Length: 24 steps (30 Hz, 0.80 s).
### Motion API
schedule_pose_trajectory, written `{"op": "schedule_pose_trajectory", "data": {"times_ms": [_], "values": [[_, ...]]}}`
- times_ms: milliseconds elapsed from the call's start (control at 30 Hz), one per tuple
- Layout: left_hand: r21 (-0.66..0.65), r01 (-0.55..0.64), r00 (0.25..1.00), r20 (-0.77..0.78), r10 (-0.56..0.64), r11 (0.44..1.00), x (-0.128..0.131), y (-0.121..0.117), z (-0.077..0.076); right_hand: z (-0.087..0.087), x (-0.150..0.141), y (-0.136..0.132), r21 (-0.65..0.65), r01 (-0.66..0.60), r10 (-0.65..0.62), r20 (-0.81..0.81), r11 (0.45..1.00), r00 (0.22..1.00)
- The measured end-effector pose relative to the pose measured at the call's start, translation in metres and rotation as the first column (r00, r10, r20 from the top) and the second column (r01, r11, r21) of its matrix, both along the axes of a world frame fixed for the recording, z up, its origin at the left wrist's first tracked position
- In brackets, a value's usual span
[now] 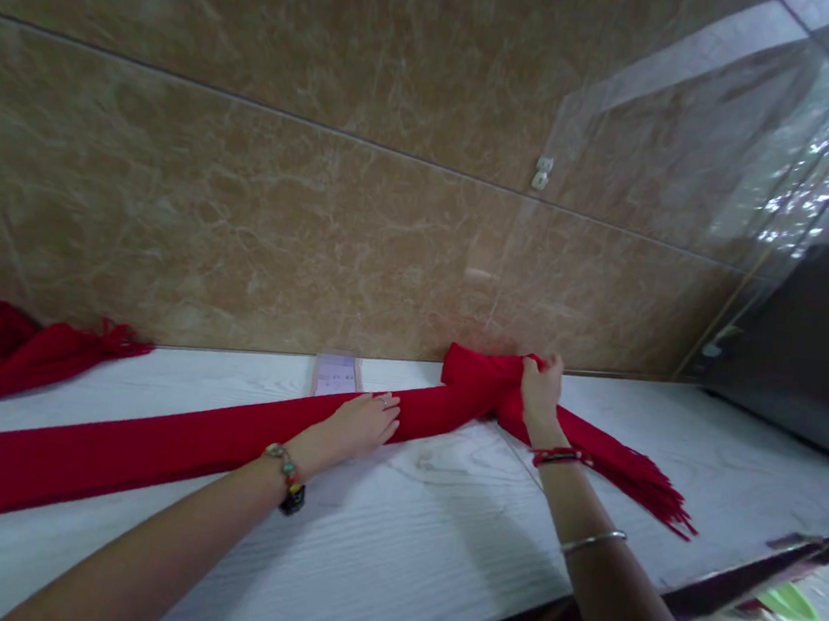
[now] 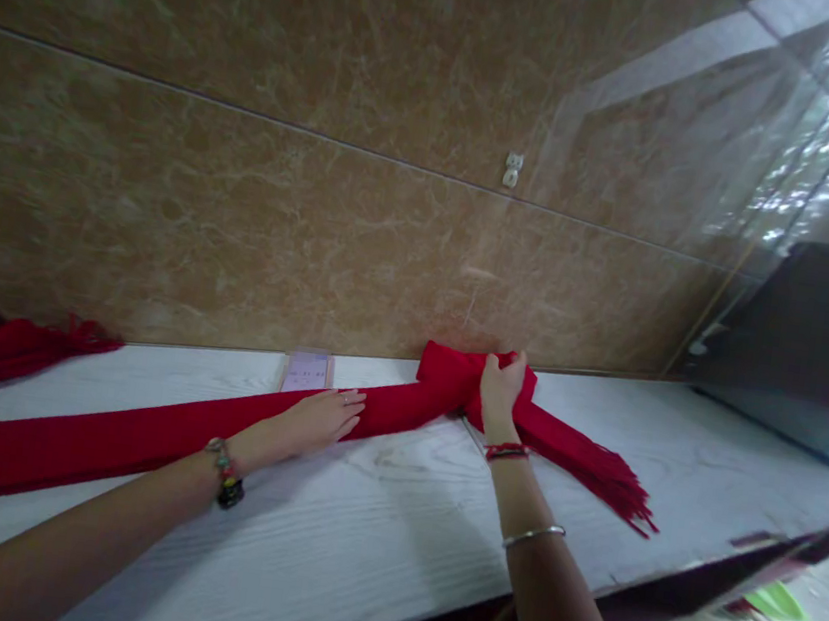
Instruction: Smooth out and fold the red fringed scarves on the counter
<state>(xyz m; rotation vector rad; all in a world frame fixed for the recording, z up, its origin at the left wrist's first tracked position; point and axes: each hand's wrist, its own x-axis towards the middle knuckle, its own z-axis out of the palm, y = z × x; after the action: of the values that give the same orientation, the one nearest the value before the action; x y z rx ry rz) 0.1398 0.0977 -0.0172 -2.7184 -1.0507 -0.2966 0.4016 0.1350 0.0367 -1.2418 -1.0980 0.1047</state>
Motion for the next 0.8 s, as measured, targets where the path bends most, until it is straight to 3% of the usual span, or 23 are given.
{"op": "schedule_pose_trajectory", "data": {"times_ms": [67,100,167,233,333,433,600,800], "values": [[-0.008,-0.021,1.0,-0.009,0.021,1.0,0.009,0.003,-0.01,-0.005,-0.02,0.003,0.025,-0.107,0.105,0.078,0.994,0.991],[-0.001,-0.035,0.999,0.005,0.035,0.999,0.011,0.003,-0.016,-0.011,-0.036,0.005,0.004,-0.259,0.256,0.133,0.966,0.958],[0.02,-0.093,0.994,0.061,0.091,0.995,0.012,0.0,-0.025,-0.028,-0.073,0.009,-0.164,-0.589,0.609,0.124,0.791,0.783],[0.02,-0.167,0.98,0.112,0.164,0.986,0.011,-0.003,-0.031,-0.05,-0.106,0.015,-0.31,-0.746,0.774,-0.05,0.589,0.632],[-0.02,-0.226,0.966,0.125,0.227,0.974,0.012,-0.006,-0.031,-0.079,-0.123,0.021,-0.367,-0.775,0.791,-0.145,0.514,0.594],[-0.054,-0.213,0.971,0.102,0.218,0.976,0.014,-0.007,-0.029,-0.092,-0.103,0.016,-0.399,-0.794,0.8,-0.204,0.459,0.564],[-0.103,-0.237,0.962,0.112,0.248,0.966,0.017,-0.01,-0.027,-0.081,-0.069,0.006,-0.411,-0.859,0.808,-0.367,0.304,0.461],[-0.063,-0.228,0.966,0.114,0.234,0.972,0.015,-0.012,-0.028,-0.067,-0.122,0.032,-0.321,-0.915,0.769,-0.51,0.245,0.385]]}}
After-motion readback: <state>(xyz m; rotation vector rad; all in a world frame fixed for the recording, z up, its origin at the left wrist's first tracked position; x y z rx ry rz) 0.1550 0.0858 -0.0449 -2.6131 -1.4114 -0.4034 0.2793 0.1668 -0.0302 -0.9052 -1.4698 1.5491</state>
